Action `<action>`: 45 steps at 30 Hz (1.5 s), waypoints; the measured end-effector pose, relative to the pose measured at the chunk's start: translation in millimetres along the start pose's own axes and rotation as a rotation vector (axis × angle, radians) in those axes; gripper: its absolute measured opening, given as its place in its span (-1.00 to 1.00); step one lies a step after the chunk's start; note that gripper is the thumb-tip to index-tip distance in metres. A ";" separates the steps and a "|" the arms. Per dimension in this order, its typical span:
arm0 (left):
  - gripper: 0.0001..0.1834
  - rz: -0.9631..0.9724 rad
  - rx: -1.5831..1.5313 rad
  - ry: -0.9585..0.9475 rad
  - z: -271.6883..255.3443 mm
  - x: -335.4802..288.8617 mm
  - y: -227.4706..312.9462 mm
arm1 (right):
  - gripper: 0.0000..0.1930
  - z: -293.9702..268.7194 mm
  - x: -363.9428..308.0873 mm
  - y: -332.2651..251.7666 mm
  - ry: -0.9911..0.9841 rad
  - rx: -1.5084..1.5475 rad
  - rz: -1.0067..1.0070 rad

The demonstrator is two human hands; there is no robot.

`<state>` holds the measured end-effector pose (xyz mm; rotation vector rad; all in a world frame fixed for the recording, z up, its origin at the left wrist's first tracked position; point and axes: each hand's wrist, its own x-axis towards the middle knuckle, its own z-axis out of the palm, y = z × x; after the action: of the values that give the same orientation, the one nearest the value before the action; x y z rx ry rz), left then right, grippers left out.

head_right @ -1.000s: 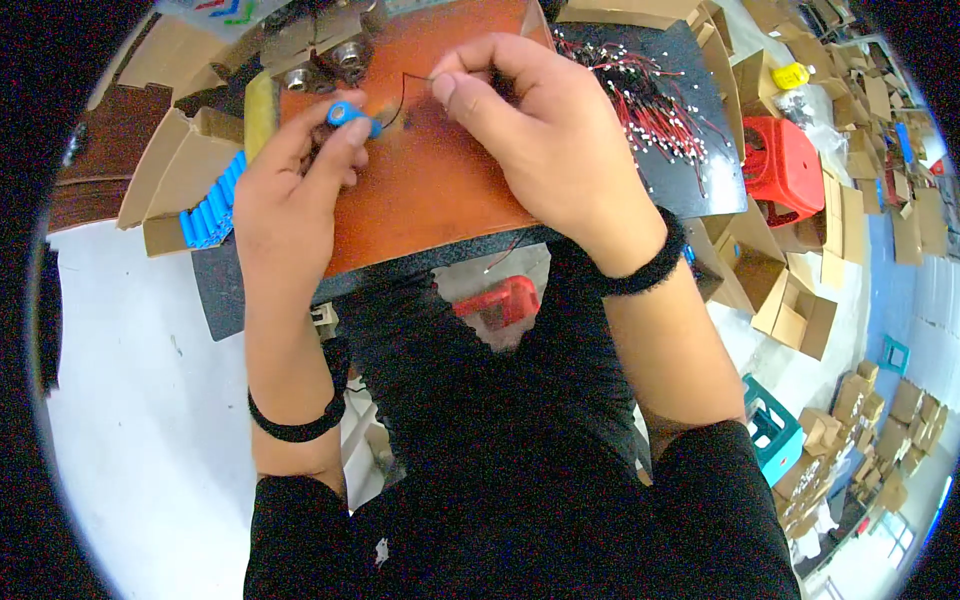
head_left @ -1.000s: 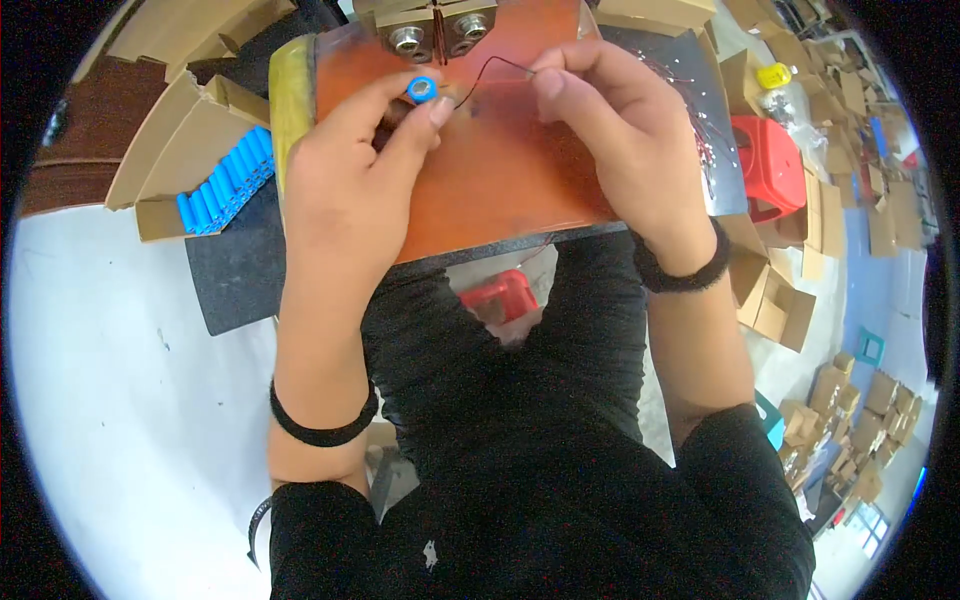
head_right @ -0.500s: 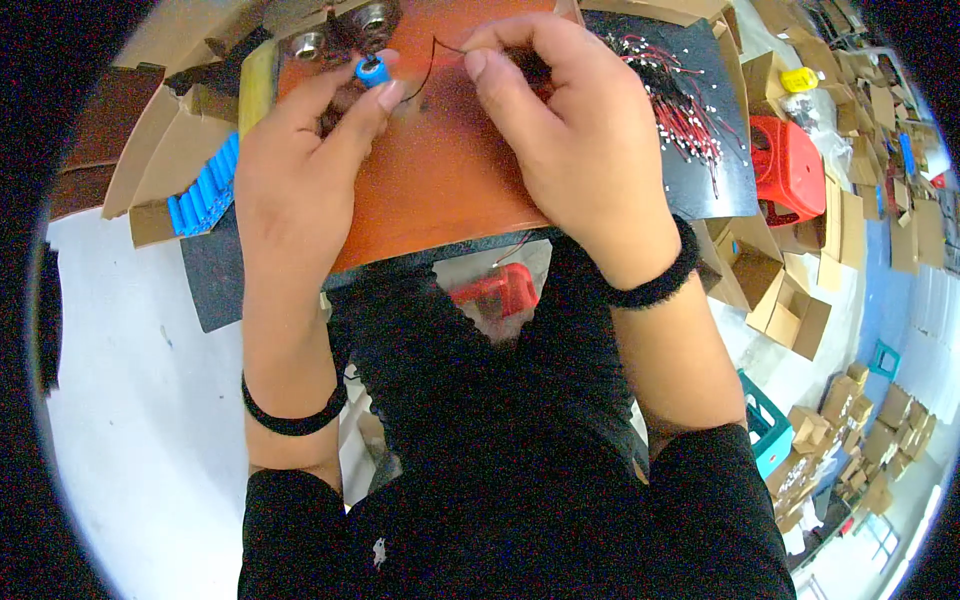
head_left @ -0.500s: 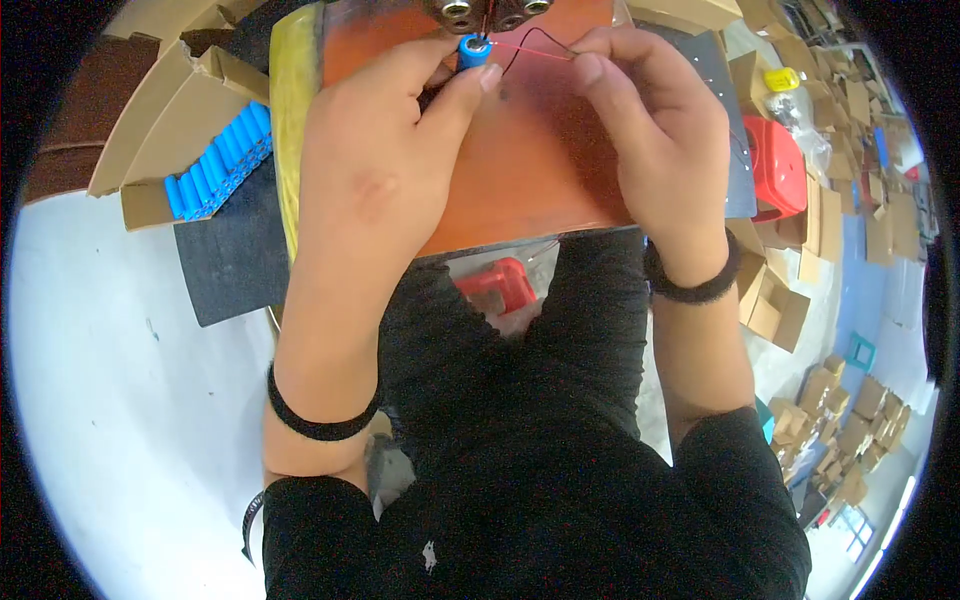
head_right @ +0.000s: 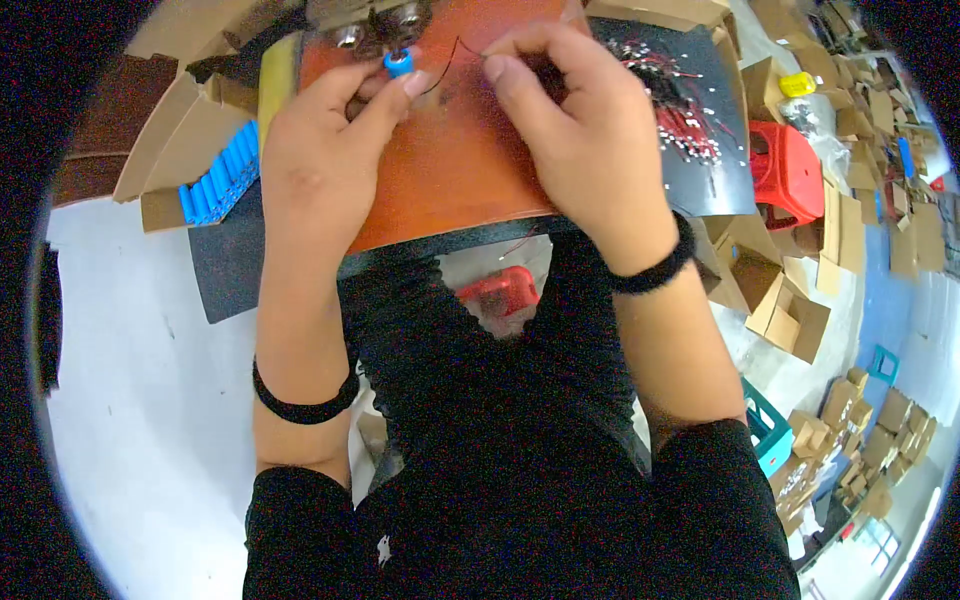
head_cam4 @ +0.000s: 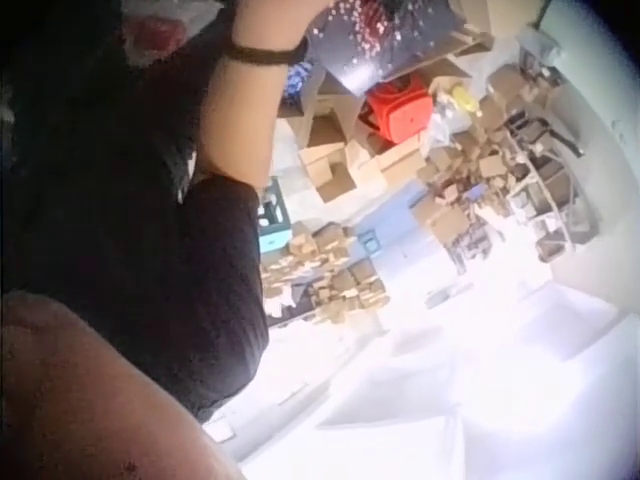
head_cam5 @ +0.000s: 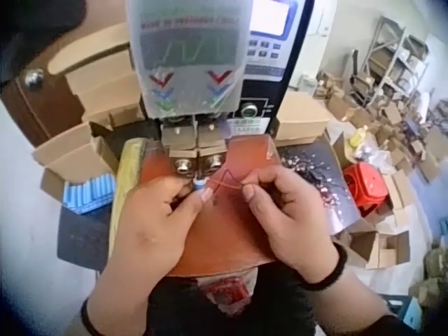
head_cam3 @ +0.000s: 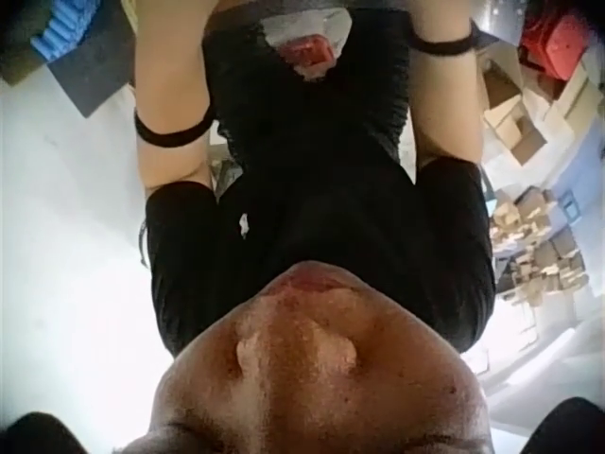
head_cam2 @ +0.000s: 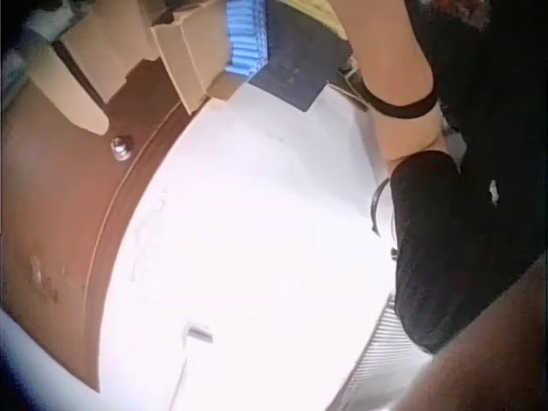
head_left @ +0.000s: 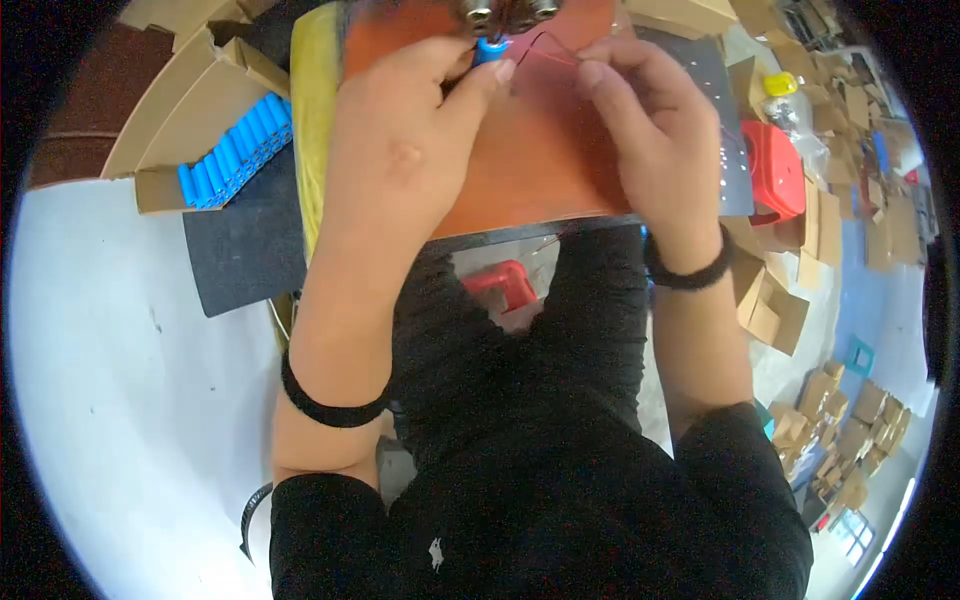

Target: Spot welding individual battery cells into a pack using a specialized welding machine.

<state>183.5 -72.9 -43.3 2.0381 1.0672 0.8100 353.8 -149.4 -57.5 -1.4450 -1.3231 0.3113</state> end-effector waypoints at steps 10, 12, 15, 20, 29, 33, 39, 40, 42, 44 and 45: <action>-0.68 0.013 -0.127 0.063 2.1 -5.4 1.2 | -0.78 0.2 -0.1 -0.1 -0.102 -0.073 0.002; -0.68 0.059 -0.112 0.069 4.7 -7.0 -9.0 | -0.79 -0.9 -2.2 -9.4 -0.082 -0.093 -0.005; -0.66 0.207 -0.186 0.019 4.9 -19.8 -12.2 | -0.81 -14.5 -11.7 -8.4 -0.025 0.008 0.038; -0.84 0.337 0.072 0.344 -53.6 -79.0 -23.2 | -0.86 -114.5 -79.0 -26.9 0.132 -0.025 0.150; -0.63 0.161 1.045 0.012 -132.1 -26.9 -125.9 | -0.75 -223.8 -212.1 131.3 -0.018 -0.542 0.658; -0.71 0.112 0.930 -0.086 -132.3 -18.0 -137.0 | -0.64 -217.4 -241.1 166.3 0.255 -0.765 0.516; -0.79 0.072 0.933 0.009 -128.9 -10.5 -148.5 | -0.74 -135.1 -116.2 92.4 0.158 -0.594 0.088; -0.79 0.078 0.938 0.010 -129.8 -6.6 -147.9 | -0.75 -122.8 -98.3 97.4 0.146 -0.634 0.054; -0.81 0.066 0.882 -0.031 -133.6 1.0 -151.4 | -0.79 -110.5 -67.0 102.2 0.066 -0.709 0.141; -0.83 0.115 0.878 -0.009 -133.4 3.8 -155.5 | -0.80 -104.4 -47.2 115.1 0.016 -0.789 0.155; -0.85 0.156 0.872 0.006 -132.4 1.2 -154.4 | -0.81 -101.2 -41.4 117.4 -0.012 -0.832 0.205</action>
<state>15.4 31.4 -90.6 2.8596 1.4383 0.4426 480.7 -210.2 -134.6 -2.2772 -1.3808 -0.1310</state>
